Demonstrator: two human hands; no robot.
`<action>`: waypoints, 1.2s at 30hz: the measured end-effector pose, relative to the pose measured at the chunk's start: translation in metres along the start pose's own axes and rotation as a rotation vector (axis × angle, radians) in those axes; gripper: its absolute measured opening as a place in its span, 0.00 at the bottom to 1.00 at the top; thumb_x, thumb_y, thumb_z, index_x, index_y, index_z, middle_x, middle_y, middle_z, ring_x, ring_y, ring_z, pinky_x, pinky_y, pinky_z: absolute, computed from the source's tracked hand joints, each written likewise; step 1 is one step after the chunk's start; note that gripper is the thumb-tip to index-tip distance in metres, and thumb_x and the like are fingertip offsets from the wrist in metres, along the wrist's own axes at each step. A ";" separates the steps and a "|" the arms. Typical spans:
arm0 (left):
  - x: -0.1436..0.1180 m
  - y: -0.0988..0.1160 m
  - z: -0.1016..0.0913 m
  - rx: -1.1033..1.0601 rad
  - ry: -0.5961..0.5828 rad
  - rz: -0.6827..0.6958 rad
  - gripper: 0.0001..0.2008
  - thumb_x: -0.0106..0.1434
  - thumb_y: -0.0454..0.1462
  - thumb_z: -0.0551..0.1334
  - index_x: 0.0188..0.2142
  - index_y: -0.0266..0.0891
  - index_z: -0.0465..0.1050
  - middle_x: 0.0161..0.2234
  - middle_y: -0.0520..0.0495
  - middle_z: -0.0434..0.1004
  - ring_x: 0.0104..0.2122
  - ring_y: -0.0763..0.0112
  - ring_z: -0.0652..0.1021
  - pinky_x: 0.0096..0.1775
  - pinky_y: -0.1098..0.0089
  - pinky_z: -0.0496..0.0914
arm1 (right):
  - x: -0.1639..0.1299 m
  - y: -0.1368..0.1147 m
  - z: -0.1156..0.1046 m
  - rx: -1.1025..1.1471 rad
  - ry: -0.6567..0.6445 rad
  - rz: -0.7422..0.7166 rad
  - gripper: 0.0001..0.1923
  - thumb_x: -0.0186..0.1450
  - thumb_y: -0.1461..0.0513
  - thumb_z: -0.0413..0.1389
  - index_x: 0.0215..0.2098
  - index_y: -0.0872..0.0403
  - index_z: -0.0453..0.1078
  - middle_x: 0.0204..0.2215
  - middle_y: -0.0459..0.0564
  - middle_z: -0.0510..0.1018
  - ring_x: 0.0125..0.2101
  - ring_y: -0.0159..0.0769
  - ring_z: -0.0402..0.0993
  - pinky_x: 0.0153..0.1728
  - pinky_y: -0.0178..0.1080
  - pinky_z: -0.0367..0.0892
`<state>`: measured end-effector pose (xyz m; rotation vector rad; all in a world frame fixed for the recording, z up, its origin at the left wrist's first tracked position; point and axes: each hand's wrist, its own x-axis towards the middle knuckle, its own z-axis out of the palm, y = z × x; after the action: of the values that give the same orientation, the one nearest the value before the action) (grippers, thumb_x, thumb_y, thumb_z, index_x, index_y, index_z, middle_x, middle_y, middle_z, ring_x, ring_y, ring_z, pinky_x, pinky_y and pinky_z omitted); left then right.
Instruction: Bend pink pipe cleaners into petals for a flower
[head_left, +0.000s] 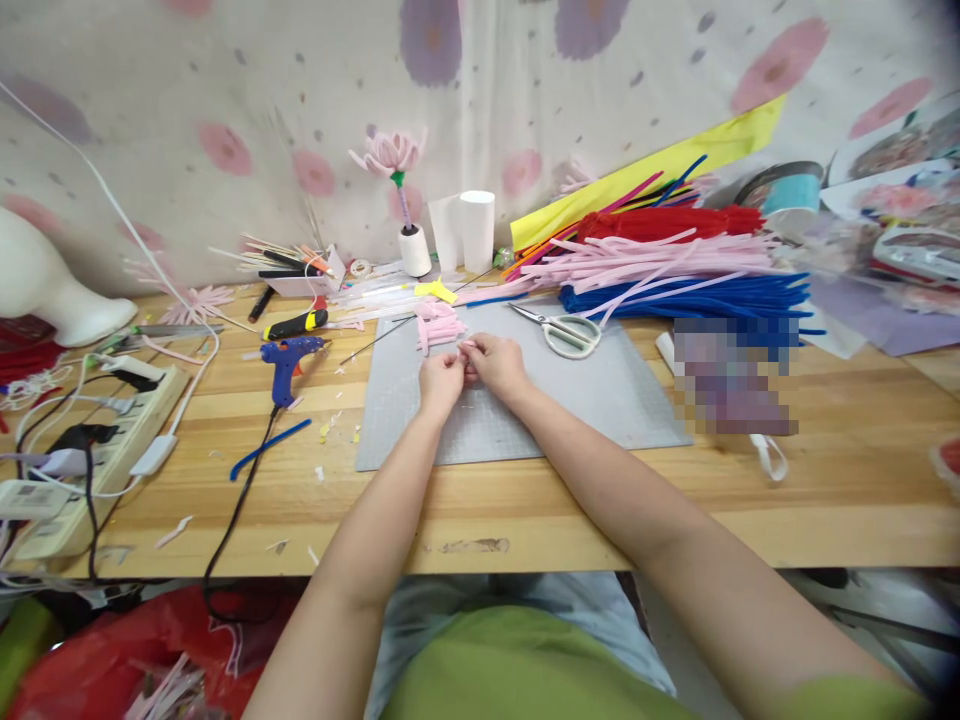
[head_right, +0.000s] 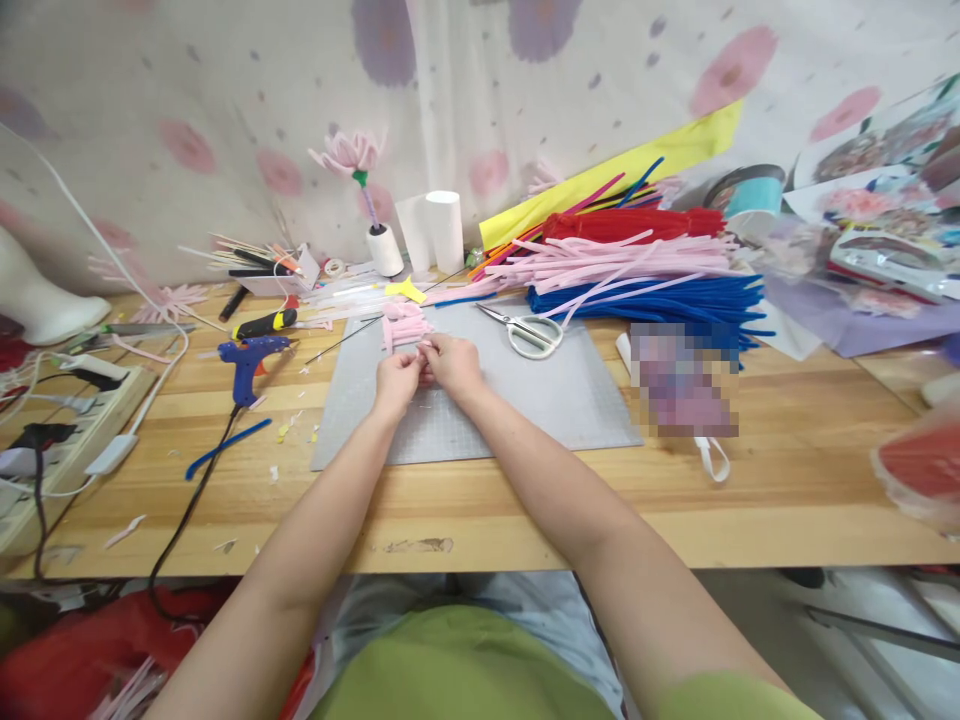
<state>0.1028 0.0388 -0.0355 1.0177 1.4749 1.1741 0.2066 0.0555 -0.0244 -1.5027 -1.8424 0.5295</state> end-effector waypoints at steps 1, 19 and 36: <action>-0.001 0.002 0.001 -0.036 0.006 -0.024 0.10 0.56 0.37 0.59 0.22 0.36 0.72 0.17 0.50 0.74 0.20 0.68 0.77 0.27 0.68 0.72 | 0.001 0.001 0.000 0.015 -0.016 0.003 0.13 0.62 0.57 0.49 0.32 0.52 0.75 0.28 0.49 0.79 0.30 0.35 0.73 0.32 0.34 0.61; -0.010 0.018 0.001 -0.129 -0.034 -0.178 0.12 0.58 0.38 0.60 0.21 0.33 0.69 0.18 0.44 0.74 0.24 0.66 0.79 0.30 0.68 0.74 | 0.006 0.001 0.004 0.250 0.030 -0.013 0.15 0.64 0.55 0.48 0.36 0.53 0.75 0.32 0.46 0.80 0.33 0.32 0.74 0.34 0.32 0.64; -0.010 0.016 -0.020 -0.493 -0.021 -0.111 0.05 0.62 0.36 0.54 0.38 0.37 0.62 0.27 0.48 0.76 0.29 0.71 0.79 0.36 0.69 0.72 | -0.034 0.072 -0.172 -0.248 0.032 0.010 0.19 0.53 0.51 0.61 0.37 0.55 0.71 0.39 0.55 0.76 0.39 0.38 0.70 0.39 0.38 0.63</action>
<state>0.0858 0.0288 -0.0170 0.6004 1.1273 1.3513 0.3837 0.0214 0.0340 -1.6714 -1.9320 0.2863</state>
